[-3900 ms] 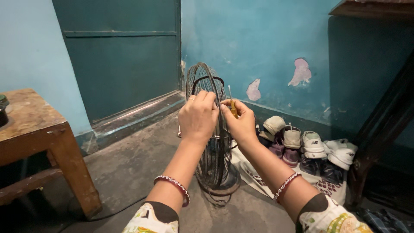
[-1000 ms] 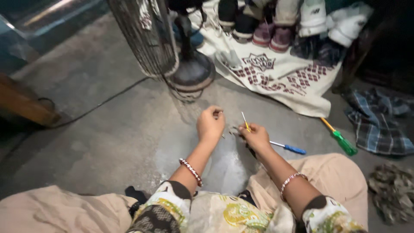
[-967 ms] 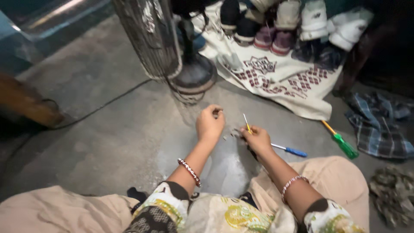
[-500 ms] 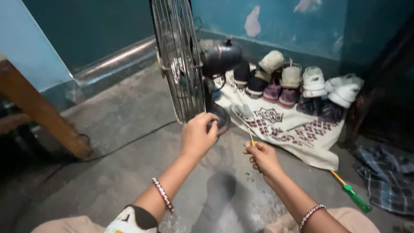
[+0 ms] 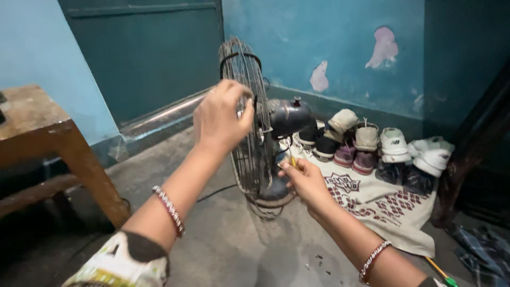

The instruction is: The person removes the front grille of an electric fan using a screwdriver. They loosen and remove several screws from the grille, then detach the grille from the fan body.

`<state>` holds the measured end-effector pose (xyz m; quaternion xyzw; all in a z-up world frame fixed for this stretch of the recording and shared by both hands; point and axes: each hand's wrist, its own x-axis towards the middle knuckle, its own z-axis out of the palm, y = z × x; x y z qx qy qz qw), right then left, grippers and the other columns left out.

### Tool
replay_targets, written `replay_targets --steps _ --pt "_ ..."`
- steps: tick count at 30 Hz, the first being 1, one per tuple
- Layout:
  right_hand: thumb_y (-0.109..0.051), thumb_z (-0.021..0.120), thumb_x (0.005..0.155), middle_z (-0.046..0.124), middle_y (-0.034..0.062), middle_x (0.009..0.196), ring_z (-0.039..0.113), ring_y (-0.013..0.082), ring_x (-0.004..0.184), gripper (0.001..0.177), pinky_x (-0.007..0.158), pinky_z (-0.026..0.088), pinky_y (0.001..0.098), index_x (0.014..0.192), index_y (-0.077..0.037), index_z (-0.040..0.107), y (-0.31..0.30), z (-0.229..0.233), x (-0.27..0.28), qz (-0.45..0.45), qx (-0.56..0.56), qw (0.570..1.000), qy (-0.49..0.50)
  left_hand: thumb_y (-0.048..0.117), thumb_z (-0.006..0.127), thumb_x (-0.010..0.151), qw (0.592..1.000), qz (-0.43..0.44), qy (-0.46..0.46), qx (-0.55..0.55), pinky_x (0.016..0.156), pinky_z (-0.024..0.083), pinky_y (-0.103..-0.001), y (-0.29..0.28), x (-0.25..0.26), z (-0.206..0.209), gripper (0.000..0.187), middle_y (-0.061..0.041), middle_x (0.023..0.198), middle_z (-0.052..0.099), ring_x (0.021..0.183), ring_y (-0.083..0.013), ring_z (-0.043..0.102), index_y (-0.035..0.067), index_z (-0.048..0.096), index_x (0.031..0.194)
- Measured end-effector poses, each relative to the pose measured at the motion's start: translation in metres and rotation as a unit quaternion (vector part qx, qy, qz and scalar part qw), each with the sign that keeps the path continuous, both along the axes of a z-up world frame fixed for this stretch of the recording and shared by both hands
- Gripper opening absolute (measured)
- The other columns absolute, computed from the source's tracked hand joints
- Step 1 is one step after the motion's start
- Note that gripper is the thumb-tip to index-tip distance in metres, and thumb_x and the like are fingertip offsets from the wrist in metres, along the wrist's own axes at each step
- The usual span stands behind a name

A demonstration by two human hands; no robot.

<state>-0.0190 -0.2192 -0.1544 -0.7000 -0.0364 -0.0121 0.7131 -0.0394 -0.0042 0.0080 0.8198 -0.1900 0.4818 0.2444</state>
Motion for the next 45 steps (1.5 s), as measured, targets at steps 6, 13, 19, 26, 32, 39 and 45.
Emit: replay_targets --steps 6,13,19,26,32,39,45 --pt "-0.019 0.069 0.095 0.066 -0.0027 0.08 0.046 0.0052 0.06 0.017 0.051 0.034 0.0237 0.1 -0.004 0.074 0.022 0.042 0.027 -0.02 -0.026 0.989 -0.142 0.046 0.082 0.081 0.996 0.048 0.064 -0.048 0.103 0.038 -0.058 -0.005 0.053 0.002 0.077 -0.011 0.147 0.046 0.136 -0.0364 0.046 0.012 0.048 0.142" --pt "-0.021 0.073 0.091 0.069 -0.0038 0.084 0.059 0.0054 0.075 0.023 0.068 0.049 0.0244 0.103 -0.002 0.074 0.024 0.096 0.035 -0.08 -0.089 0.96 -0.255 0.044 0.086 0.069 0.99 -0.023 0.072 -0.119 0.12 0.032 -0.052 -0.016 0.063 -0.044 0.118 -0.013 0.17 0.019 0.149 -0.0383 0.032 0.015 0.019 0.162" --pt "-0.043 0.075 0.085 0.076 0.0086 0.089 0.069 0.0161 0.082 0.045 0.076 0.054 0.0311 0.106 -0.003 0.075 0.045 0.168 0.044 -0.163 -0.216 0.917 -0.294 0.04 0.091 0.062 0.988 -0.013 0.078 -0.131 0.121 0.027 -0.048 -0.021 0.056 -0.034 0.129 -0.015 0.167 0.019 0.15 -0.0374 0.027 0.006 0.012 0.159" --pt "-0.079 0.074 0.066 0.074 0.0217 0.103 0.071 0.0381 0.101 0.092 0.086 0.055 0.0465 0.116 -0.003 0.071 0.102 0.214 0.035 -0.232 -0.424 0.847 -0.222 0.053 0.09 0.06 0.978 0.008 0.185 -0.093 0.123 0.021 -0.046 -0.027 0.034 -0.026 0.134 -0.018 0.163 0.015 0.154 -0.0354 0.016 0.004 0.009 0.155" --pt "-0.078 0.073 0.06 0.076 0.016 0.103 0.073 0.0346 0.101 0.084 0.085 0.055 0.0465 0.116 -0.014 0.073 0.091 0.218 0.044 -0.205 -0.445 0.855 -0.169 0.053 0.073 0.088 0.992 -0.108 0.055 -0.042 0.121 0.029 -0.048 0.005 0.032 -0.039 0.096 -0.025 0.166 0.028 0.153 -0.0401 0.031 -0.003 0.035 0.155" --pt "-0.07 0.074 0.073 0.073 0.0127 0.073 0.067 0.0244 0.068 0.067 0.068 0.053 0.0396 0.091 -0.006 0.078 0.056 0.206 0.072 -0.097 -0.425 0.874 -0.212 0.039 0.06 0.092 0.937 -0.048 0.179 -0.296 0.079 0.059 -0.039 0.021 0.042 -0.013 0.032 -0.008 0.095 0.081 0.086 -0.0249 0.076 0.015 0.076 0.107" --pt "-0.06 0.073 0.077 0.071 0.0095 0.069 0.065 0.0181 0.064 0.059 0.065 0.051 0.0362 0.099 -0.006 0.076 0.033 0.205 0.08 -0.029 -0.409 0.867 -0.282 0.031 0.064 0.087 0.957 0.066 0.098 -0.265 0.08 0.057 -0.038 0.033 0.058 0.0 0.034 -0.004 0.111 0.075 0.097 -0.0225 0.074 0.016 0.069 0.117"
